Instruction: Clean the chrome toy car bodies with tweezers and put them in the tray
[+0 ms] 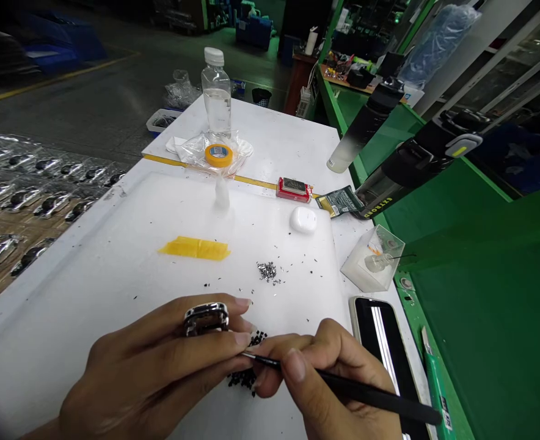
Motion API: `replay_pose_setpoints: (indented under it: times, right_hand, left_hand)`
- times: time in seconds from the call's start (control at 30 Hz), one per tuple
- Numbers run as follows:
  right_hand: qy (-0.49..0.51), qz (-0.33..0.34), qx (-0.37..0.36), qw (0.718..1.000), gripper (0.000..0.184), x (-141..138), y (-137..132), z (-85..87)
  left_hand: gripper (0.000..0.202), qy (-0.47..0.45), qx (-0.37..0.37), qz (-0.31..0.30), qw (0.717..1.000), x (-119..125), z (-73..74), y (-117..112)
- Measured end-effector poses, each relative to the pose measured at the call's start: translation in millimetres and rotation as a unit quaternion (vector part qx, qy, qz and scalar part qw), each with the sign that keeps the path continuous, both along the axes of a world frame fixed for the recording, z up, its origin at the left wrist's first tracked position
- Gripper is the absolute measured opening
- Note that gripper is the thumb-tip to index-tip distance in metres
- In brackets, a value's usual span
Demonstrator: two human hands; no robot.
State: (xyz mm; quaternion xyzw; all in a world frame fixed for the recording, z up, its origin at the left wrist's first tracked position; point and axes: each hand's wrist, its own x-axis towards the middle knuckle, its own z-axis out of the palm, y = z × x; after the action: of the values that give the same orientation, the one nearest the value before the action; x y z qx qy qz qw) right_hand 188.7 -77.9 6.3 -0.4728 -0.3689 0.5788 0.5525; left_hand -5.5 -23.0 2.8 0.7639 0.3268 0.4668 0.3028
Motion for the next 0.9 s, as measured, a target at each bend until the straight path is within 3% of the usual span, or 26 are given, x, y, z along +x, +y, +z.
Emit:
replay_pose_setpoints:
  times: [0.4, 0.6, 0.77, 0.83, 0.9]
  right_hand:
    - [-0.030, -0.018, -0.006, 0.999, 0.012, -1.5, -0.5, 4.4]
    - [-0.046, -0.017, -0.002, 0.999, 0.012, -1.6, -2.9, 1.2]
    - [-0.061, -0.020, 0.006, 0.998, 0.014, 7.7, -2.0, 1.1]
    - [-0.089, -0.070, 0.012, 0.993, 0.013, 14.8, 4.0, 5.9]
    - [-0.124, -0.132, 0.016, 0.983, 0.015, 17.5, 18.1, 13.4]
  left_hand:
    - [0.008, -0.004, -0.005, 0.019, 1.000, 1.8, 6.8, 0.5]
    - [0.007, -0.003, 0.009, 0.012, 1.000, 0.1, 2.3, -1.0]
    - [0.019, -0.046, 0.027, 0.051, 0.997, 5.9, 0.6, 2.6]
    - [0.021, -0.090, -0.033, 0.064, 0.993, 7.6, 2.7, 6.1]
    - [0.014, -0.098, -0.216, 0.015, 0.971, 7.3, 4.5, 9.2]
